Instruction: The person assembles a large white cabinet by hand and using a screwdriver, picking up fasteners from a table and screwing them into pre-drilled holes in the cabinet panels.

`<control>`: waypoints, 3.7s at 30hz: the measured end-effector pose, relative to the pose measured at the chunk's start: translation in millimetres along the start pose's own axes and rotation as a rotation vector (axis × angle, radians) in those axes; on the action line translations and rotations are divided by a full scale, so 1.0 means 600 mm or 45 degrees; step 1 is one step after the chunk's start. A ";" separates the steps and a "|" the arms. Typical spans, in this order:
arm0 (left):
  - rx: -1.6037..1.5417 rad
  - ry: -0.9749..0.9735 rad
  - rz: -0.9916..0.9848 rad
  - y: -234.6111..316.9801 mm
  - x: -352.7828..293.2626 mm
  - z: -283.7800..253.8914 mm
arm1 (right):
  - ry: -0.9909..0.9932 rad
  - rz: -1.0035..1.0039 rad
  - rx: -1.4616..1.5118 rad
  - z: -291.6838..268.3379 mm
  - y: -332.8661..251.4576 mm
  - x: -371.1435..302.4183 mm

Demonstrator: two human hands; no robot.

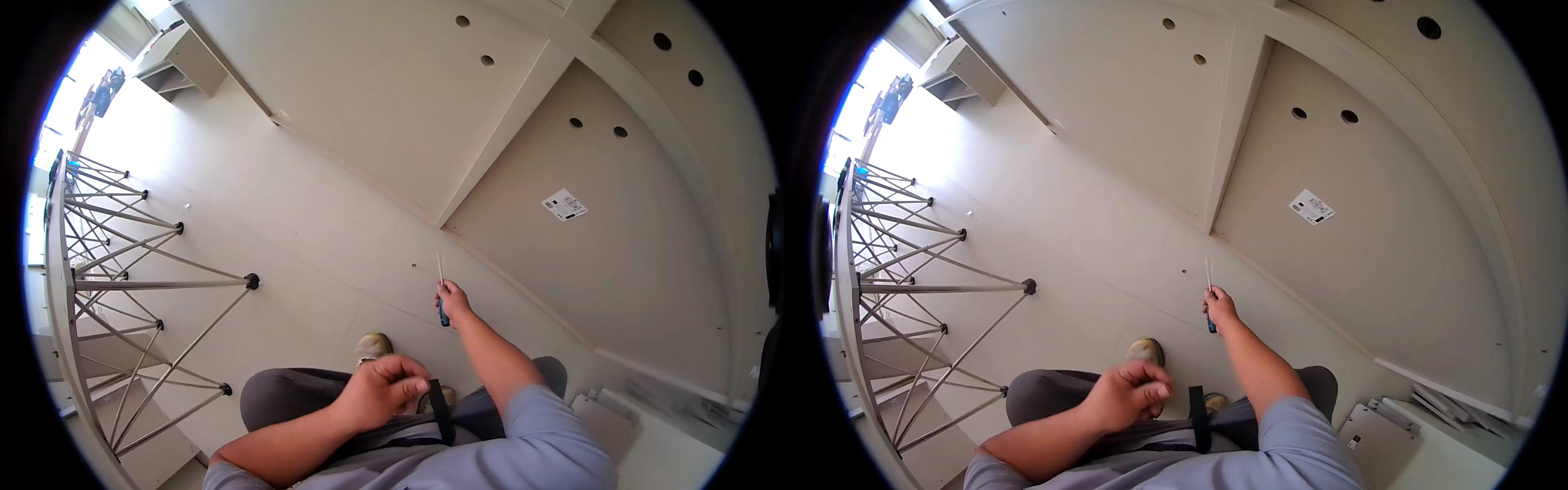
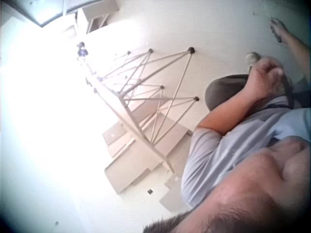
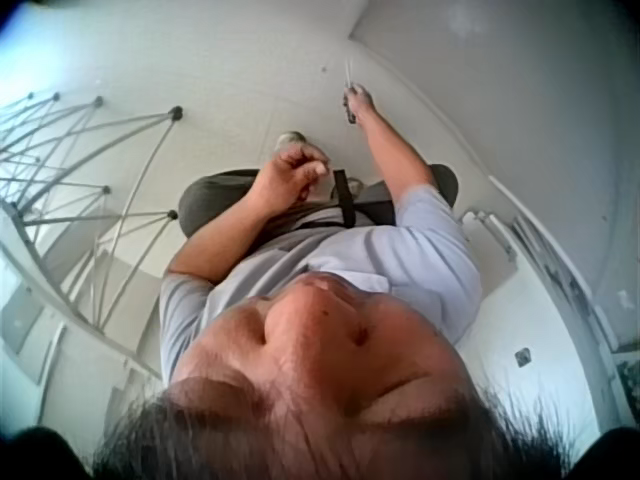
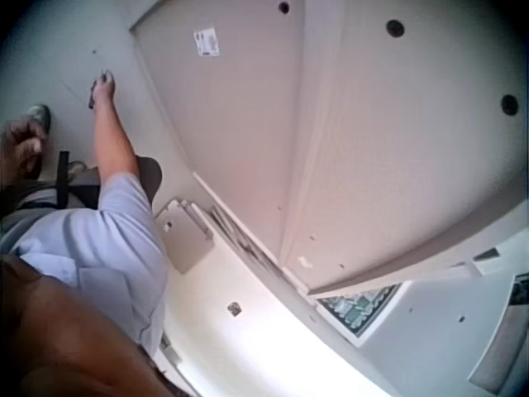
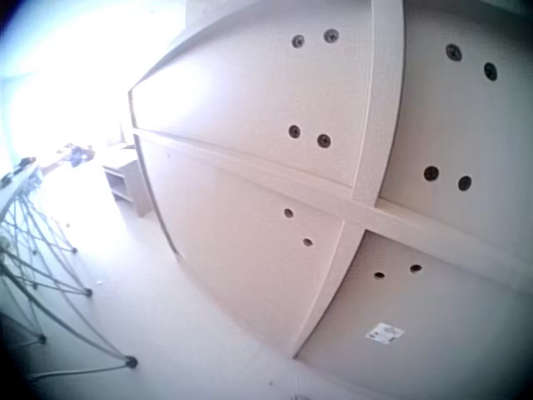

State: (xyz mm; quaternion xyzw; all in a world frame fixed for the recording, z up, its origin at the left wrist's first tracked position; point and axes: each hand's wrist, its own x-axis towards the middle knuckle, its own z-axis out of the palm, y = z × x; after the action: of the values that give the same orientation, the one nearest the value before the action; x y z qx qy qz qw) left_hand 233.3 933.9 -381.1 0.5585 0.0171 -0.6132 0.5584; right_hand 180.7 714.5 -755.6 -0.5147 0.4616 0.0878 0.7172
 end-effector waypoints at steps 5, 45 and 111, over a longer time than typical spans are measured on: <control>-0.328 0.374 0.457 0.023 0.053 -0.043 | -0.333 -0.301 -0.404 -0.015 -0.130 -0.152; 0.621 0.149 0.716 0.142 0.175 0.005 | 0.193 -1.172 -0.737 -0.055 -0.266 -0.402; 0.446 0.151 0.115 0.056 0.087 -0.046 | 0.060 0.023 0.946 0.040 -0.015 0.119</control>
State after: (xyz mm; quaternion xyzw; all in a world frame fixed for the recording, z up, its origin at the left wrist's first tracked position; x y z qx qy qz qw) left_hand 288.5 904.2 -408.1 0.6826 -0.0821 -0.5470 0.4776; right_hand 239.6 705.0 -802.8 -0.2170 0.4827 -0.0912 0.8435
